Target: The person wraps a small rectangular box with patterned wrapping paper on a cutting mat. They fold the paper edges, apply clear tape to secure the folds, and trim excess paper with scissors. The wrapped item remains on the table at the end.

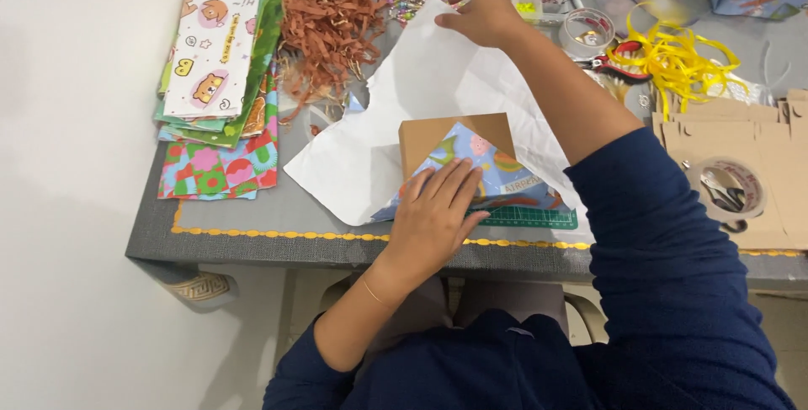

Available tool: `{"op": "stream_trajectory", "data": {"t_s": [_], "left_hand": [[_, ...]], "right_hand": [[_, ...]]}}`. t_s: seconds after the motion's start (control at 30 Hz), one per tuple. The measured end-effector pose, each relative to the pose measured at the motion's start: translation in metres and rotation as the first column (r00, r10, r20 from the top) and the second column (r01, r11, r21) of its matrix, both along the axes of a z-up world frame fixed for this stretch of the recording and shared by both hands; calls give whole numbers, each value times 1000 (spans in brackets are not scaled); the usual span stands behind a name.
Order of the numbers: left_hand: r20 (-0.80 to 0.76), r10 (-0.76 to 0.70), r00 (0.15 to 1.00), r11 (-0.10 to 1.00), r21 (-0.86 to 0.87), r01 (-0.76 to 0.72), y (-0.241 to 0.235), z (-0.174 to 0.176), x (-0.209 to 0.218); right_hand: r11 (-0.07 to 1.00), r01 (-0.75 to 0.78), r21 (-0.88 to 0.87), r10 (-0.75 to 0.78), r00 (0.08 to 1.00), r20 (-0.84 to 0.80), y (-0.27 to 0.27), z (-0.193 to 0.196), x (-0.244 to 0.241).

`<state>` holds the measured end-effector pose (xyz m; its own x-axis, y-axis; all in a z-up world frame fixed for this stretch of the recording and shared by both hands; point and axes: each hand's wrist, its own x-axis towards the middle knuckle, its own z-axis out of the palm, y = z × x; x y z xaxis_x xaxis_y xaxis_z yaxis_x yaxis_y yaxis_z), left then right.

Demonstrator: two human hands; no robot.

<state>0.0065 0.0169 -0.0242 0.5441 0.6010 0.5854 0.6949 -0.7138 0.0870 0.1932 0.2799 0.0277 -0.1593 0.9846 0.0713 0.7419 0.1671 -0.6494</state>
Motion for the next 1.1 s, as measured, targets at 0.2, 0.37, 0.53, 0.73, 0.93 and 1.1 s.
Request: {"op": "stream_trajectory", "data": {"t_s": [0.2,0.37,0.53,0.73,0.93,1.1], "left_hand": [[86,-41,995,999,-27,44,6,-4,-2],[149,-89,985,991,-83,102,12,-1,-3],[87,-55,995,998,-36,58,15,-15,-6],[249,-72,966,969,247,9,18,-34,-12],[393,-8,920,941,313,-125,18,-62,-15],[271,-39,962,904,419,-81,13,-52,-15]], "right_hand": [[885,-210,416,279,954,-112,-44,12,13],[818,-300,491,377,924,-63,-180,42,14],[795,-335,505,434,897,-89,-243,-3,15],[722,-218,656,381,918,-114,-260,-50,20],[562,-297,772,377,923,81,-260,-52,14],[442,-331,834,379,911,162,-260,-54,14]]}}
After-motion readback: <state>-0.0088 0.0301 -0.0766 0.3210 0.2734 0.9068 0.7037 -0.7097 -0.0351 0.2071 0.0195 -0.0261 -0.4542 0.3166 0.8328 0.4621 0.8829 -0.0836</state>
